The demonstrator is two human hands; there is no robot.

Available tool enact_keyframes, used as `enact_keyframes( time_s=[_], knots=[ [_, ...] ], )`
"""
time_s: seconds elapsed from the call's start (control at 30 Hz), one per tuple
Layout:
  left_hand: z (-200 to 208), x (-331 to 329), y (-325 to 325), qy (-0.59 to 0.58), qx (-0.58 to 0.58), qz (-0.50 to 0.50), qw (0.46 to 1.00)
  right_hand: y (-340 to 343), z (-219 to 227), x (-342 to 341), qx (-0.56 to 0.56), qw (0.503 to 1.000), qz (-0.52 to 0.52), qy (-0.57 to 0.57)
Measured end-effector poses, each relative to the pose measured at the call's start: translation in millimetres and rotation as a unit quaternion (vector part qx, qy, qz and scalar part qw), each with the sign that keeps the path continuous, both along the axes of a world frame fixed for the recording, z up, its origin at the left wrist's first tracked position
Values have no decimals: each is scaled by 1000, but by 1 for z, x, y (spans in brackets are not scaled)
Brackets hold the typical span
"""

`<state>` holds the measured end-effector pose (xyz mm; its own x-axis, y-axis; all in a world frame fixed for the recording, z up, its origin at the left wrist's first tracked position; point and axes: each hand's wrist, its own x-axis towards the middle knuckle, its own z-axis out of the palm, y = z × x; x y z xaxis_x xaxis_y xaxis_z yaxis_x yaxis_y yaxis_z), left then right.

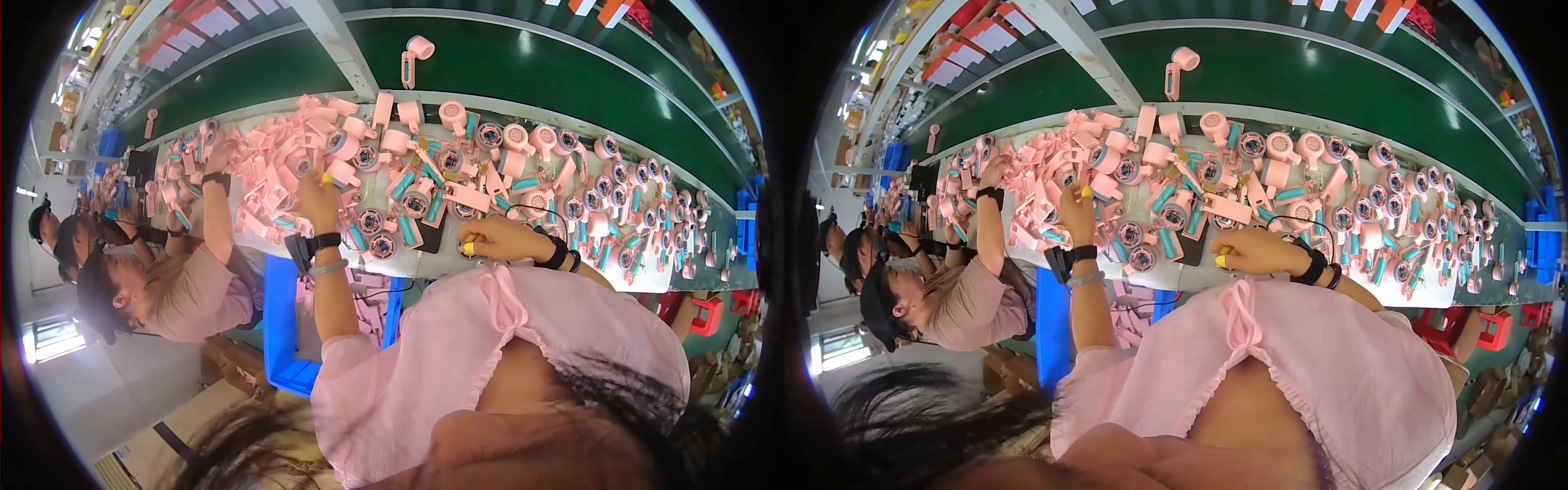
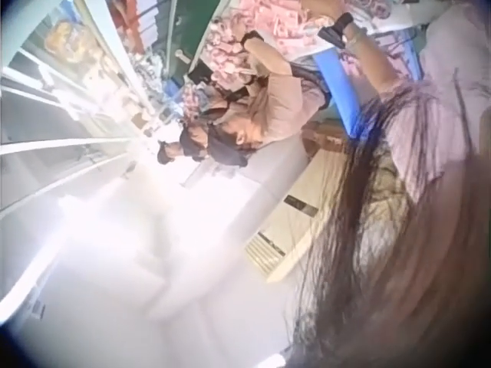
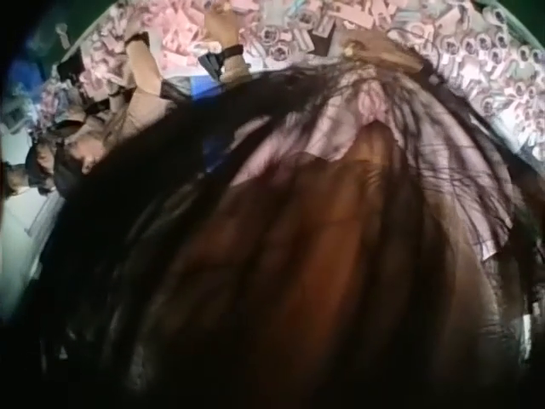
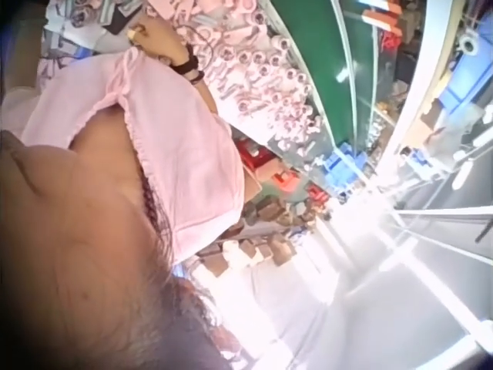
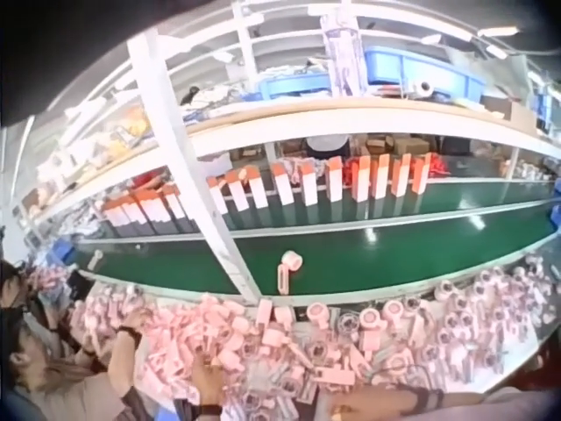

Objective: Assembling the components of small portable hand fans on a factory production line.

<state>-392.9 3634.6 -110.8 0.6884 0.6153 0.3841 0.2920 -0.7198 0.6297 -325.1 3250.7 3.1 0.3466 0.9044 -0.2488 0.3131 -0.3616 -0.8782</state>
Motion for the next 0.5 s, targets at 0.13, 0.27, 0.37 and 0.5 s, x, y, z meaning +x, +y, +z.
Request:
enact_keyframes(
  time_s=[0.13, 0.27, 0.37, 0.5],
  knots=[
    [0, 46, 2, 47, 26, 78, 995, 8, -4, -5, -43, 999, 24, -16],
    [45, 83, -29, 232, -10, 121, 965, 12, -3, -4, -40, 999, 18, -2],
    [47, 86, -30, 224, -32, 136, 965, 19, 1, -1, -64, 996, 13, 63],
    [37, 68, -19, 69, -126, 85, 986, 22, 5, 8, -33, 999, 32, 10]
  ],
)
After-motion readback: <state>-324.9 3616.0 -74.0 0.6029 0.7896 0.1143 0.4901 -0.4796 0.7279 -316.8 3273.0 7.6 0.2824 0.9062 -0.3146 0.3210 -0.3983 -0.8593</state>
